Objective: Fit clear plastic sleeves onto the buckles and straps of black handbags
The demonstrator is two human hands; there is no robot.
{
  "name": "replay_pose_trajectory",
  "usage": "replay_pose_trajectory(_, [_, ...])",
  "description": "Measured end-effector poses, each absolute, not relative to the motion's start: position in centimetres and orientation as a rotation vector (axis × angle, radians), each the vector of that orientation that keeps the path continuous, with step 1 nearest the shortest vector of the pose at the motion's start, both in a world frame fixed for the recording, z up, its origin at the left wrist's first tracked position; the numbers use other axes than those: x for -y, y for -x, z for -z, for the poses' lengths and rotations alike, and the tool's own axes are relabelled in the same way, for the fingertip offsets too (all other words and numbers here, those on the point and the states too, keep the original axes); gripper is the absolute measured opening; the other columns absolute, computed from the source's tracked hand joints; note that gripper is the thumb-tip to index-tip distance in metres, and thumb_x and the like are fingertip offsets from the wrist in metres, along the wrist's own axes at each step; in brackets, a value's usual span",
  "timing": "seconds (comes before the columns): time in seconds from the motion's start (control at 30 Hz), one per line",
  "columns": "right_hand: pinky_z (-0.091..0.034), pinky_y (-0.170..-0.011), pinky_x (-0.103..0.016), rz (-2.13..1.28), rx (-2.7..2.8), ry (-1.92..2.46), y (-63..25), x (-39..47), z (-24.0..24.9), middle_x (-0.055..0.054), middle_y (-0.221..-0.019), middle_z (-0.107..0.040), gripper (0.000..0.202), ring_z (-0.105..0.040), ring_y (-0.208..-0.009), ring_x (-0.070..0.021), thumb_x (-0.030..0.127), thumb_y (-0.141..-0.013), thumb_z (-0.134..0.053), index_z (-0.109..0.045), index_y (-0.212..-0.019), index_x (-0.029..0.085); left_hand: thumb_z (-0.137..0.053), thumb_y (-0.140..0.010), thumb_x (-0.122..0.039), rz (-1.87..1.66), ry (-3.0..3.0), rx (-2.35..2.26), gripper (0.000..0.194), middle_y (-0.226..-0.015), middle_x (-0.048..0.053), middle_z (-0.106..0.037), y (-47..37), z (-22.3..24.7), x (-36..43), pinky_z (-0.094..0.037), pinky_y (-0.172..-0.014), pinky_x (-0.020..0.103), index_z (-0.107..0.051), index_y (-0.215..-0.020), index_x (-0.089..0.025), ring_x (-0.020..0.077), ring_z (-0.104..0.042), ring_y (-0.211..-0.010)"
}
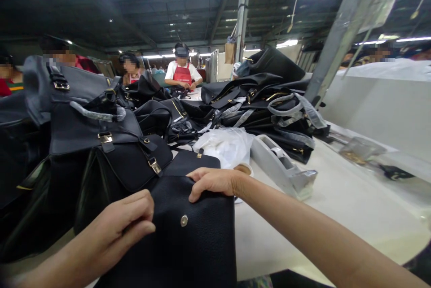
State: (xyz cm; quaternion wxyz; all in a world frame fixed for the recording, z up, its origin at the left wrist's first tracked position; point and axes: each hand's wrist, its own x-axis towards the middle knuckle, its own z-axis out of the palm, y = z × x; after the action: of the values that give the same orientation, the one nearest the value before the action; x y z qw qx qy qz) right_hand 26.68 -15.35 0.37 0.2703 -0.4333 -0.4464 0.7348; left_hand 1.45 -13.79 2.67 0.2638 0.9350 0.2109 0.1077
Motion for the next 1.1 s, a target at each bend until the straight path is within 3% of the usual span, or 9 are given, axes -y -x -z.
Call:
replay_pose_trajectory(0.13, [-0.050,-0.053,-0.016,-1.962,1.249,1.156,-26.4,15.2,-0.5,0.003,-0.070,-0.072,0.028,-0.063,-0.056,-0.0095,0.014,-0.049,-0.070,-0.068,-0.077,0.014,-0.075,-0.078,-0.037,-0.302,-2.560,-0.660,0.033,-0.086,-0.002,-0.058,-4.4,-2.5,16.0,-0.037,-0.063,0.026,-0.046,-0.077,-0.020,0.0147,-0.053,-0.074])
replay_pose_trajectory(0.2, [-0.049,-0.053,-0.016,-1.967,1.278,1.127,-26.5,15.4,-0.6,0.002,-0.072,-0.072,0.028,-0.064,-0.058,-0.0098,0.014,-0.051,-0.070,-0.068,-0.079,0.015,-0.079,-0.072,-0.040,-0.281,-2.576,-0.711,0.038,-0.087,-0.001,-0.059,-5.8,-2.2,16.5,-0.038,-0.064,0.027,-0.047,-0.078,-0.020,0.0162,-0.055,-0.075])
replay_pose_trajectory(0.4, [-0.048,-0.055,-0.015,-1.949,1.324,1.085,-26.7,15.8,-0.6,0.004,-0.071,-0.070,0.029,-0.062,-0.059,-0.0085,0.014,-0.052,-0.069,-0.069,-0.081,0.016,-0.063,-0.087,-0.027,-0.253,-2.632,-0.750,0.018,-0.086,-0.001,-0.061,-6.5,-1.3,16.6,-0.040,-0.065,0.029,-0.049,-0.078,-0.020,0.0165,-0.058,-0.074])
replay_pose_trajectory(0.63, [-0.050,-0.060,-0.016,-1.947,1.372,1.098,-26.5,15.7,-0.8,0.005,-0.072,-0.069,0.030,-0.061,-0.061,-0.0079,0.015,-0.053,-0.070,-0.069,-0.083,0.015,-0.054,-0.089,-0.020,-0.253,-2.773,-0.713,0.008,-0.086,0.002,-0.060,-6.2,-1.3,17.1,-0.042,-0.062,0.030,-0.051,-0.081,-0.020,0.0185,-0.058,-0.072])
replay_pose_trajectory(0.9, [-0.050,-0.060,-0.017,-1.928,1.370,1.117,-26.7,15.7,-0.4,0.003,-0.077,-0.072,0.037,-0.062,-0.063,-0.0092,0.014,-0.054,-0.069,-0.070,-0.091,0.016,-0.038,-0.093,-0.015,-0.330,-2.793,-0.573,0.016,-0.079,0.002,-0.060,-6.5,-0.5,16.5,-0.041,-0.059,0.028,-0.049,-0.081,-0.020,0.0166,-0.056,-0.067])
replay_pose_trajectory(1.1, [-0.051,-0.067,-0.019,-1.914,1.320,1.065,-27.3,16.4,-0.5,0.001,-0.086,-0.073,0.045,-0.065,-0.071,-0.0111,0.013,-0.057,-0.070,-0.070,-0.102,0.016,-0.041,-0.094,-0.033,-0.716,-2.501,-0.951,0.029,-0.064,-0.004,-0.051,1.5,-2.5,14.5,-0.039,-0.053,0.018,-0.048,-0.070,-0.019,0.0098,-0.047,-0.056])
